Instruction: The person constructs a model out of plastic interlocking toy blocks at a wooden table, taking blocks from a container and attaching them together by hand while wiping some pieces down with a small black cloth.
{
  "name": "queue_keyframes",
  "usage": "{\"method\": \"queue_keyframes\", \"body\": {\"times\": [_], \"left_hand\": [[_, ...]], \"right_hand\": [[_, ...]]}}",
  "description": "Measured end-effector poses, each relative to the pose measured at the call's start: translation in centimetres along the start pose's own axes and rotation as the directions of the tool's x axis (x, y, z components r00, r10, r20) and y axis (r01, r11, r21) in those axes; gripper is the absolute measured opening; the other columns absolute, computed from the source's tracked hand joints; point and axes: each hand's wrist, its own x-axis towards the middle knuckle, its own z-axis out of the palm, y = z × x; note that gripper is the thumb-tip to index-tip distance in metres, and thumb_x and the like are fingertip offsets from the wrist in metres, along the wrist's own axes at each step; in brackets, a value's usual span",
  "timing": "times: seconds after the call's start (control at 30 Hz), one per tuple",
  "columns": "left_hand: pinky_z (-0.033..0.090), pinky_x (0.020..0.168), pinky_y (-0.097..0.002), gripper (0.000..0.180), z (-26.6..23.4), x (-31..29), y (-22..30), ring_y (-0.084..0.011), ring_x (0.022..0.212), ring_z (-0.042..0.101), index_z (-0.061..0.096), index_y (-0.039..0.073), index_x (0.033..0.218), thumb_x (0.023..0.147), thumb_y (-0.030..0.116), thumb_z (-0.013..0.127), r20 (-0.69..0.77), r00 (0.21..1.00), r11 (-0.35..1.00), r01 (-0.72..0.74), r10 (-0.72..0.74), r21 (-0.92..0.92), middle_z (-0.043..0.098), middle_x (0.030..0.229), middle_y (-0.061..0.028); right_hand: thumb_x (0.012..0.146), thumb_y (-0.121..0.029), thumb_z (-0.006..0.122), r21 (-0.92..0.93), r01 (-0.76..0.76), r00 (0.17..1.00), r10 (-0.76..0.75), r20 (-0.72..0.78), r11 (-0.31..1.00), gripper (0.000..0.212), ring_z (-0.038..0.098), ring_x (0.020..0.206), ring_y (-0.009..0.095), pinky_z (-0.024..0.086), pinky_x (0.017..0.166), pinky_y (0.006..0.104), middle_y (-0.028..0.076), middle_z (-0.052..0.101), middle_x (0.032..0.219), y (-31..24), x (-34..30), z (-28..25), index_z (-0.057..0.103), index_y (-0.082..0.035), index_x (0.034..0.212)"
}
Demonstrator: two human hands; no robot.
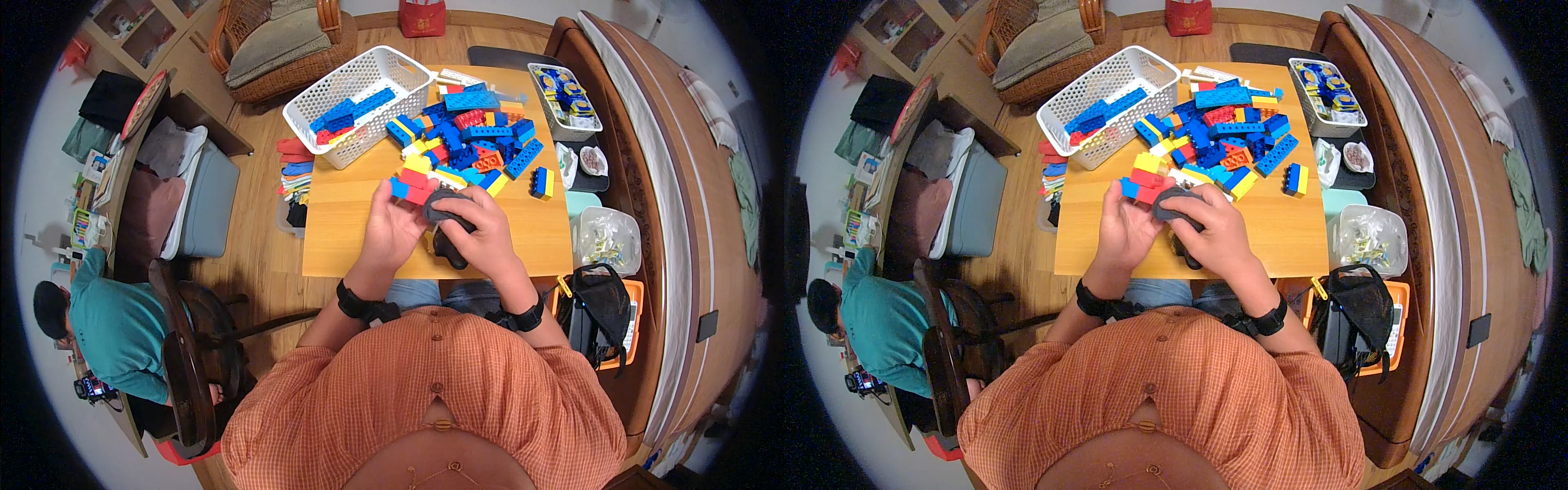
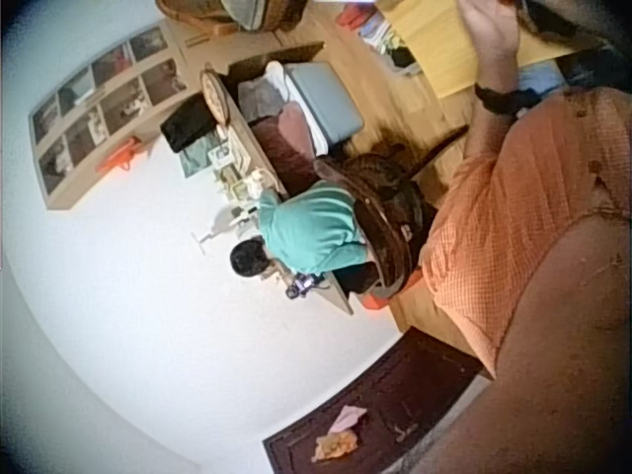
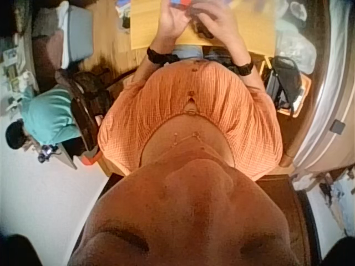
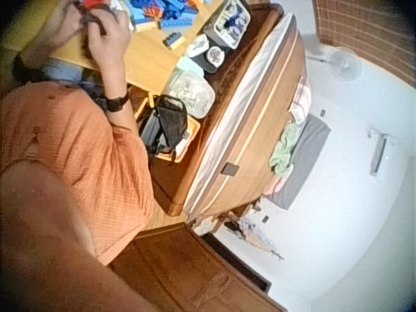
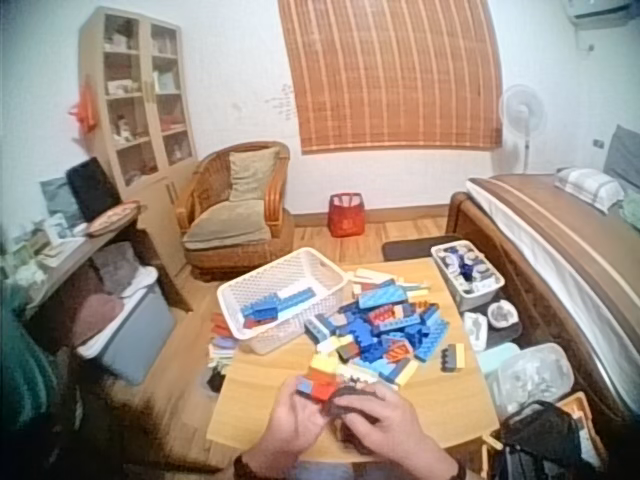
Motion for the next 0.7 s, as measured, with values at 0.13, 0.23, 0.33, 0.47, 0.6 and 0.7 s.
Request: {"method": "queue_keyframes", "body": {"times": [0.13, 0.23, 0.33, 0.47, 0.6, 0.7], "left_hand": [[0.041, 0.109, -0.0458, 0.071, 2.0, -0.4, 0.6, -0.0304, 0.128, 0.052, 0.039, 0.004, 0.145, 0.101, 0.058, 0.031, -0.042, 0.988, 0.956, 0.130, -0.145, -0.262, 0.050, 0.143, -0.0171], [0.044, 0.103, -0.0435, 0.068, 2.2, -0.4, 0.5, -0.0293, 0.123, 0.055, 0.044, 0.006, 0.142, 0.100, 0.058, 0.034, -0.063, 0.987, 0.944, 0.120, -0.146, -0.309, 0.054, 0.139, -0.0139], [0.047, 0.094, -0.0405, 0.061, 0.5, -0.2, 0.5, -0.0263, 0.114, 0.058, 0.049, 0.009, 0.138, 0.100, 0.056, 0.037, 0.052, 0.991, 0.925, 0.136, -0.125, -0.355, 0.059, 0.132, -0.0100], [0.049, 0.086, -0.0388, 0.056, -1.1, -0.2, -0.1, -0.0229, 0.110, 0.060, 0.054, 0.012, 0.133, 0.102, 0.054, 0.032, 0.158, 0.976, 0.919, 0.195, -0.148, -0.343, 0.062, 0.127, -0.0092], [0.049, 0.088, -0.0393, 0.055, -0.3, -0.4, 0.0, -0.0236, 0.111, 0.060, 0.052, 0.011, 0.135, 0.103, 0.051, 0.032, 0.136, 0.984, 0.958, 0.148, -0.117, -0.247, 0.061, 0.129, -0.0094], [0.049, 0.089, -0.0401, 0.055, -0.5, -0.6, -0.4, -0.0242, 0.113, 0.060, 0.049, 0.008, 0.137, 0.104, 0.049, 0.031, 0.016, 0.994, 0.992, 0.106, -0.105, -0.071, 0.061, 0.129, -0.0098]], "right_hand": [[0.078, -0.007, 0.074, 0.077, 0.012, 0.999, -0.009, -0.050, 0.997, 0.025, 0.065, 0.089, 0.028, 0.054, 0.076, 0.0351, 0.012, 0.065, 0.096, 0.2, 0.0, 0.1, 0.075, -0.011, 0.103], [0.078, -0.007, 0.074, 0.080, 0.034, 0.997, -0.029, -0.071, 0.996, 0.025, 0.065, 0.088, 0.028, 0.053, 0.076, 0.0350, 0.013, 0.064, 0.096, 0.4, -0.1, 0.1, 0.074, -0.009, 0.103], [0.079, -0.006, 0.074, 0.105, -0.012, 0.995, 0.022, -0.097, 0.994, 0.023, 0.064, 0.087, 0.027, 0.053, 0.077, 0.0340, 0.013, 0.064, 0.094, 0.4, -0.2, -0.1, 0.074, -0.008, 0.102], [0.080, -0.006, 0.073, 0.138, -0.084, 0.989, 0.100, -0.108, 0.987, 0.022, 0.064, 0.086, 0.024, 0.052, 0.077, 0.0322, 0.012, 0.064, 0.092, 0.6, -0.1, -0.3, 0.073, -0.005, 0.102], [0.080, -0.005, 0.074, 0.204, -0.069, 0.971, 0.113, -0.212, 0.977, 0.023, 0.064, 0.088, 0.024, 0.052, 0.079, 0.0330, 0.012, 0.066, 0.095, 0.1, 0.2, -0.6, 0.073, -0.005, 0.103], [0.080, -0.005, 0.074, 0.103, 0.070, 0.978, -0.048, -0.202, 0.992, 0.024, 0.064, 0.089, 0.025, 0.052, 0.079, 0.0337, 0.012, 0.067, 0.097, -1.2, 1.3, -0.8, 0.073, -0.006, 0.104]]}}
